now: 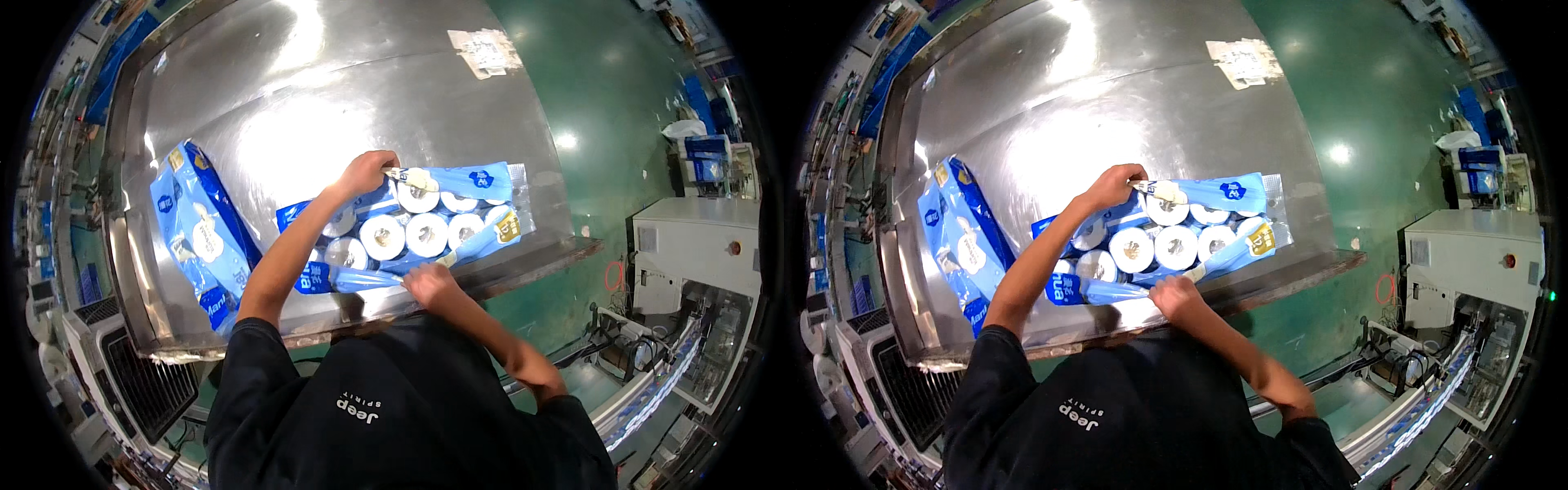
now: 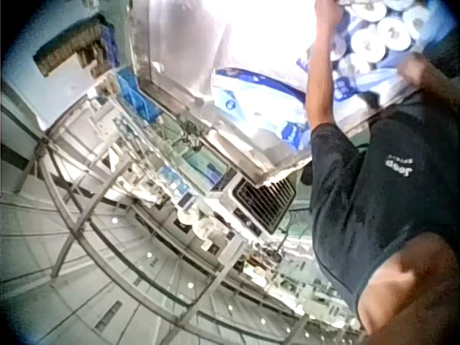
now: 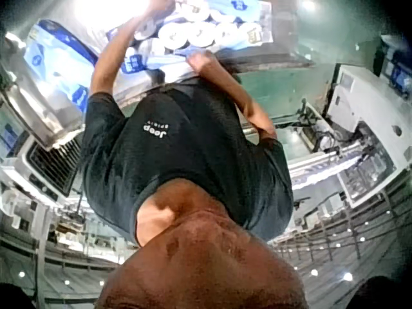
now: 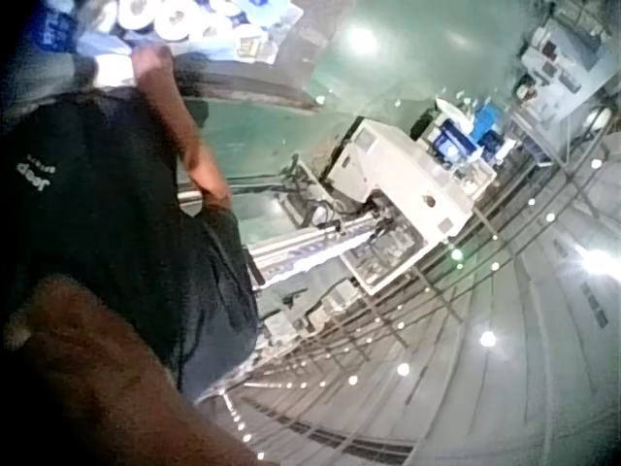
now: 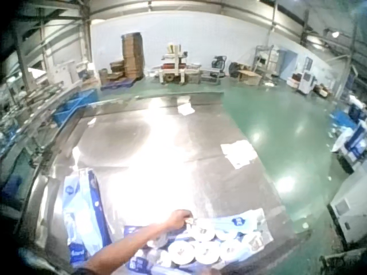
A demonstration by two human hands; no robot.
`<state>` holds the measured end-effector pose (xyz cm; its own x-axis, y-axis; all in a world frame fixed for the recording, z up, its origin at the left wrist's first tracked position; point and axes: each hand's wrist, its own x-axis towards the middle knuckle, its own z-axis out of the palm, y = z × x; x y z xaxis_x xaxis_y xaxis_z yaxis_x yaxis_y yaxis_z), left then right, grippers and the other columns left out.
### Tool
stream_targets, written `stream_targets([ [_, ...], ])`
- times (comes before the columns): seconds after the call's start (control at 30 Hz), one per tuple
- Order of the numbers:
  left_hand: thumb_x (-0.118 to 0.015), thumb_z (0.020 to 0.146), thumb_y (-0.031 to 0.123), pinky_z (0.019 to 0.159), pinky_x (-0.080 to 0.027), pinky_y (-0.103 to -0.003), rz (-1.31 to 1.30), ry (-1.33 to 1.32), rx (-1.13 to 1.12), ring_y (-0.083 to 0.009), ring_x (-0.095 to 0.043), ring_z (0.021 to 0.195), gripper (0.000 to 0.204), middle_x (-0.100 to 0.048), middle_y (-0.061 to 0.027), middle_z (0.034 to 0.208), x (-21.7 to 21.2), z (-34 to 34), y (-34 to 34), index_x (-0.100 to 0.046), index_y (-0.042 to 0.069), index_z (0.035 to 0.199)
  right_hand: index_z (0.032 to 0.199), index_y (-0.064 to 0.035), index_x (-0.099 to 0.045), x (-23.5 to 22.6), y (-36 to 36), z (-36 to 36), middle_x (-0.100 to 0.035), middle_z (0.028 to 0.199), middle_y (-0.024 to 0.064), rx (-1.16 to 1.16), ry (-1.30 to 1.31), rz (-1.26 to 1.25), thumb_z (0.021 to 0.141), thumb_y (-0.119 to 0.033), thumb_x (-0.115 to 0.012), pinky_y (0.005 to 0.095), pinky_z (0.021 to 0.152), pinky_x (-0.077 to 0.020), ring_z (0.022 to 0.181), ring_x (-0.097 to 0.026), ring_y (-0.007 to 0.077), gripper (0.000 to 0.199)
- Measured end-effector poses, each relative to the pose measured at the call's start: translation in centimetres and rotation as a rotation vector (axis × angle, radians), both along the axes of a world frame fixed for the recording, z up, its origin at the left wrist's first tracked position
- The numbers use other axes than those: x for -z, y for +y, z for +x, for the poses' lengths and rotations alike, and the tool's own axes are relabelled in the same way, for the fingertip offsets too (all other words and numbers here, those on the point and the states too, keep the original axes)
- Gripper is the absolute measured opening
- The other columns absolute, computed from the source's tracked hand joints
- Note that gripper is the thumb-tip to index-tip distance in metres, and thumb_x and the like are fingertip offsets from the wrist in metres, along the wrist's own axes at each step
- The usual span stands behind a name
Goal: The person picks up multi-packs of toilet paper from a blue plastic bin, carries them to a metal table, and places the individual rolls onto a moving conveyor belt one by one, eventually discarding the plastic outer packaging into a large bag.
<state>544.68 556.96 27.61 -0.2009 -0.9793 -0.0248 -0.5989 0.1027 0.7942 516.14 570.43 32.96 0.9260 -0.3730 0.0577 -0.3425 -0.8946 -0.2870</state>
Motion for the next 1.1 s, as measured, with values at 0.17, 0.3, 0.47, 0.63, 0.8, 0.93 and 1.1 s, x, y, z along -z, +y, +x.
stream_targets([
  [0.17,-0.069,0.084,-0.001,0.088,-0.051,-0.04,-0.354,-0.167,-0.254,-0.0338,-0.063,0.103,0.022,-0.067,-0.014,0.109,-3.9,-0.7,8.9,-0.066,0.003,0.105,0.085,-0.0105,-0.072,0.0,-2.9,3.3,-0.064,0.079,0.0056,0.126,-0.097,0.149,0.088,-0.016,-0.068,0.0382,0.069,-0.0514,0.08,-0.063,0.0257,0.007],
  [0.3,-0.068,0.081,-0.001,0.09,-0.048,-0.045,-0.163,-0.139,-0.303,-0.0355,-0.06,0.106,0.027,-0.064,-0.0143,0.108,-2.3,-0.9,17.7,-0.066,0.004,0.108,0.102,-0.0041,-0.067,1.9,-6.9,7.1,-0.064,0.099,0.0125,0.145,-0.236,0.146,0.079,-0.004,-0.063,0.041,0.084,-0.0524,0.102,-0.06,0.0307,0.023],
  [0.47,-0.074,0.08,0.006,0.097,-0.041,-0.051,-0.133,-0.423,-0.512,-0.0412,-0.051,0.115,0.057,-0.054,-0.0217,0.124,-0.3,-1.1,18.9,-0.054,0.005,0.134,0.112,0.0013,-0.065,5.7,-11.3,12.7,-0.066,0.107,0.0166,0.032,-0.133,0.116,0.079,0.0,-0.06,0.0456,0.09,-0.0502,0.103,-0.061,0.0369,0.033],
  [0.63,-0.088,0.07,0.025,0.096,-0.04,-0.05,0.024,-0.495,-0.54,-0.0407,-0.048,0.116,0.088,-0.051,-0.0232,0.125,-1.2,-1.0,15.9,-0.046,0.009,0.145,0.124,-0.0017,-0.06,6.5,-14.2,16.8,-0.068,0.111,0.0177,-0.076,0.293,0.17,0.071,-0.036,-0.086,0.0474,0.093,-0.0517,0.109,-0.065,0.0361,0.068],
  [0.8,-0.089,0.068,0.028,0.095,-0.039,-0.049,0.038,-0.573,-0.576,-0.04,-0.048,0.116,0.09,-0.051,-0.0216,0.125,-1.3,-0.7,15.0,-0.047,0.014,0.146,0.125,-0.0018,-0.058,7.5,-15.0,17.5,-0.068,0.1,0.0198,-0.128,0.263,0.227,0.067,-0.042,-0.084,0.0477,0.087,-0.052,0.099,-0.066,0.0388,0.075],
  [0.93,-0.088,0.067,0.027,0.095,-0.039,-0.048,0.038,-0.555,-0.559,-0.0385,-0.048,0.115,0.087,-0.051,-0.0206,0.123,-2.0,0.0,15.5,-0.051,0.016,0.144,0.122,-0.0018,-0.056,6.0,-15.1,15.6,-0.066,0.094,0.0204,-0.178,0.202,0.266,0.07,-0.04,-0.08,0.0496,0.081,-0.0516,0.093,-0.066,0.0395,0.069],
  [1.1,-0.087,0.068,0.026,0.099,-0.041,-0.048,-0.023,-0.457,-0.547,-0.0396,-0.048,0.117,0.087,-0.05,-0.0237,0.126,-3.7,1.2,17.4,-0.05,0.014,0.146,0.118,-0.0029,-0.055,2.9,-15.5,14.6,-0.065,0.094,0.0222,-0.257,0.156,0.332,0.073,-0.041,-0.078,0.0494,0.079,-0.0514,0.09,-0.064,0.0405,0.064],
])
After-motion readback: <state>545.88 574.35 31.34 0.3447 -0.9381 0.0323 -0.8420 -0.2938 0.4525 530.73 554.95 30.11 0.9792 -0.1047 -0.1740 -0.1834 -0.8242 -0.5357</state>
